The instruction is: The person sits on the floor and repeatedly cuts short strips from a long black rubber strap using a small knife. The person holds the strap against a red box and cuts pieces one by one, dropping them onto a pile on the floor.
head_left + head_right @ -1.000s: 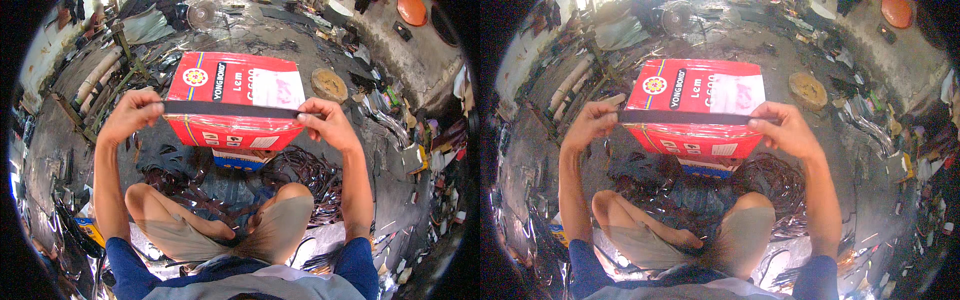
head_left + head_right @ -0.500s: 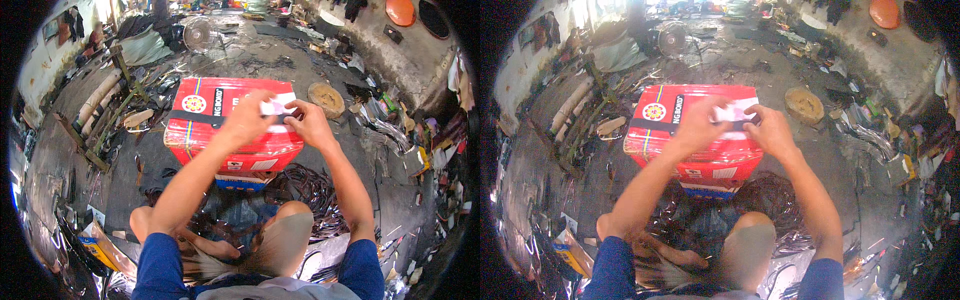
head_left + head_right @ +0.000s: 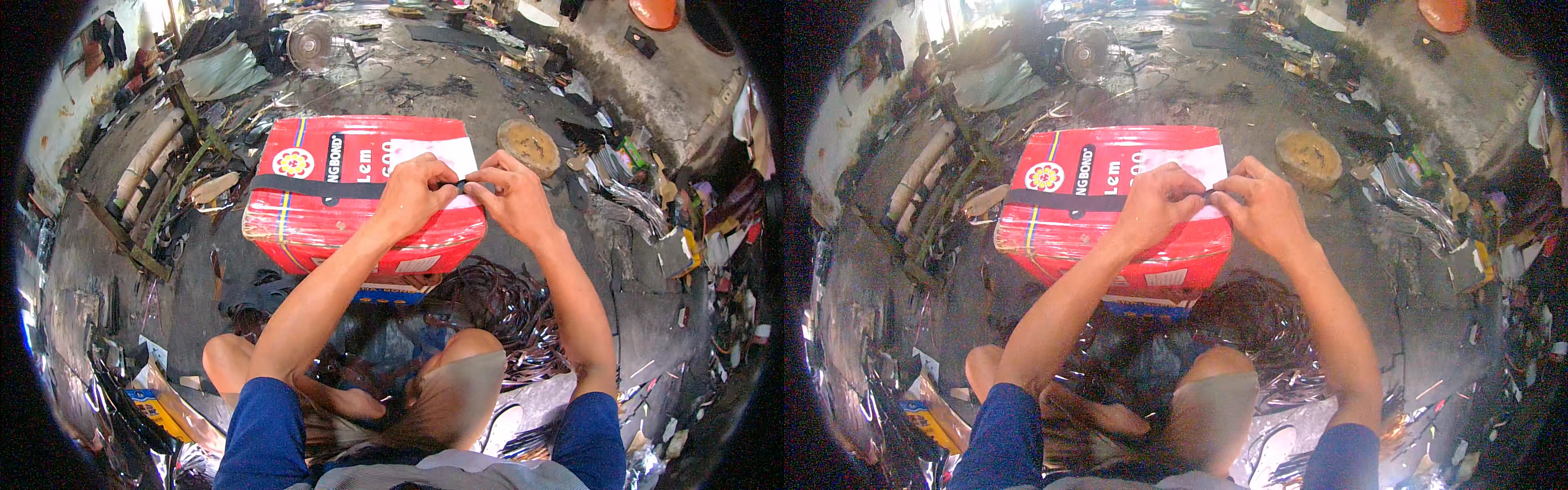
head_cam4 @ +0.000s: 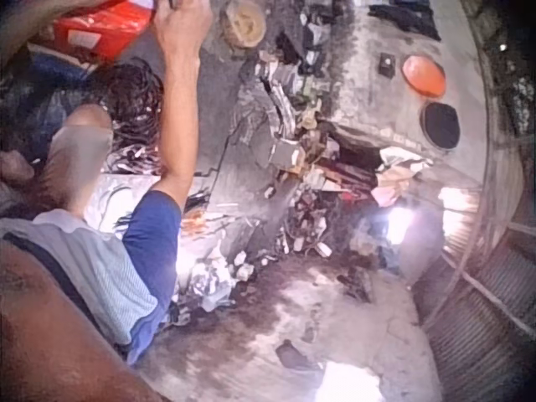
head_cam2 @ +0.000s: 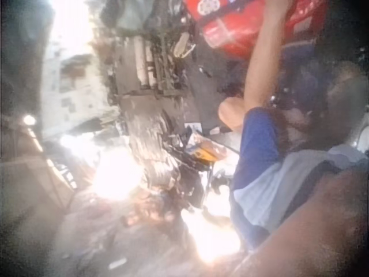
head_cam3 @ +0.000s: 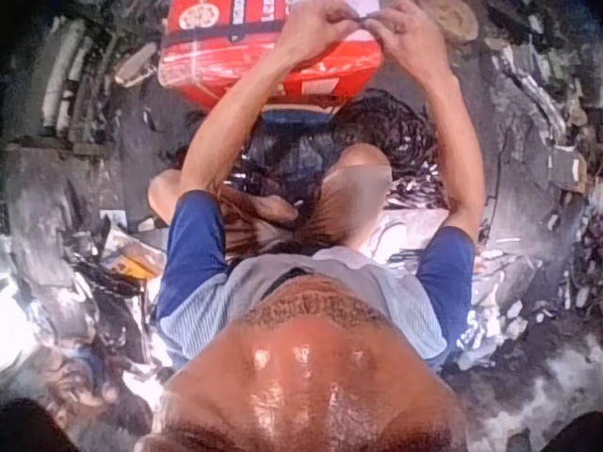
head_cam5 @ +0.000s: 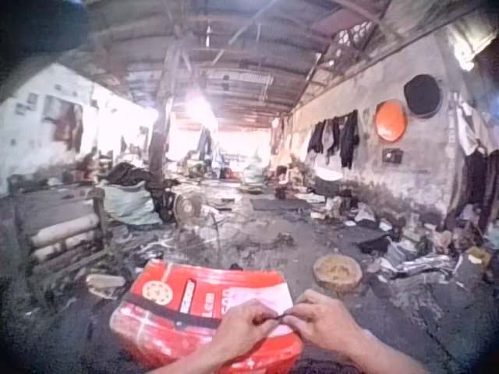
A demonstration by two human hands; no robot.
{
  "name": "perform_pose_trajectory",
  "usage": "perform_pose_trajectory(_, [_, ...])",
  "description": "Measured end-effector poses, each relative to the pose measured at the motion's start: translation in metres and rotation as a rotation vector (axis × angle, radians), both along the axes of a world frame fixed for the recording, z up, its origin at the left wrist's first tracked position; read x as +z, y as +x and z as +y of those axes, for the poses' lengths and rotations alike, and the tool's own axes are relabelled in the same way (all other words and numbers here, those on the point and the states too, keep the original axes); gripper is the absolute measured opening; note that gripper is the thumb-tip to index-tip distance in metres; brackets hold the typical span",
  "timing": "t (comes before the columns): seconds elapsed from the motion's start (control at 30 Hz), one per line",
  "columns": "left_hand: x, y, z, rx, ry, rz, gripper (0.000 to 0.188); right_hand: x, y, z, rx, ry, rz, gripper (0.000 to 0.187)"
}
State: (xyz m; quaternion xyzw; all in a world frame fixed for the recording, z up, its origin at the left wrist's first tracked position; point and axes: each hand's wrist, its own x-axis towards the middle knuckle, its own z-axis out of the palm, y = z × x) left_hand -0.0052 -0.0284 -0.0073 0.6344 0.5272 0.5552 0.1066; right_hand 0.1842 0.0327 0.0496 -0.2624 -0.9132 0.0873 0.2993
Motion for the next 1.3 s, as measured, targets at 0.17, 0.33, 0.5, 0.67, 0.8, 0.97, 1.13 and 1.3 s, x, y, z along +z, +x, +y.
perform_pose_trajectory(0.17, [0.005, -0.005, -0.006, -0.018, -0.099, 0.057, 0.020, -0.001, 0.006, 0.008, 0.121, 0.046, -0.019, 0.016])
perform_pose_trajectory(0.33, [0.002, -0.008, -0.002, -0.066, -0.066, -0.033, 0.019, -0.002, 0.005, 0.019, 0.117, -0.162, 0.023, 0.017])
perform_pose_trajectory(0.5, [0.002, -0.007, -0.001, 0.000, -0.038, 0.045, 0.016, -0.004, 0.003, 0.020, 0.078, -0.155, 0.059, 0.019])
perform_pose_trajectory(0.67, [-0.001, -0.005, 0.003, 0.040, 0.006, 0.095, 0.014, -0.034, -0.006, 0.026, 0.058, -0.364, 0.327, 0.013])
perform_pose_trajectory(0.8, [0.001, -0.005, 0.005, 0.040, -0.002, 0.168, 0.013, -0.052, -0.014, 0.027, -0.048, -0.668, 0.552, 0.024])
perform_pose_trajectory(0.97, [0.010, -0.014, 0.008, -0.062, 0.039, 0.350, 0.013, -0.042, -0.018, 0.020, -0.039, -0.875, 0.608, 0.020])
perform_pose_trajectory(1.13, [0.012, -0.016, 0.017, -0.169, 0.057, 0.318, 0.014, -0.047, -0.013, 0.012, -0.111, -0.873, 0.547, 0.025])
perform_pose_trajectory(1.3, [0.008, -0.008, 0.026, -0.188, 0.125, 0.197, 0.012, -0.068, -0.009, 0.023, 0.048, -0.995, 0.688, 0.024])
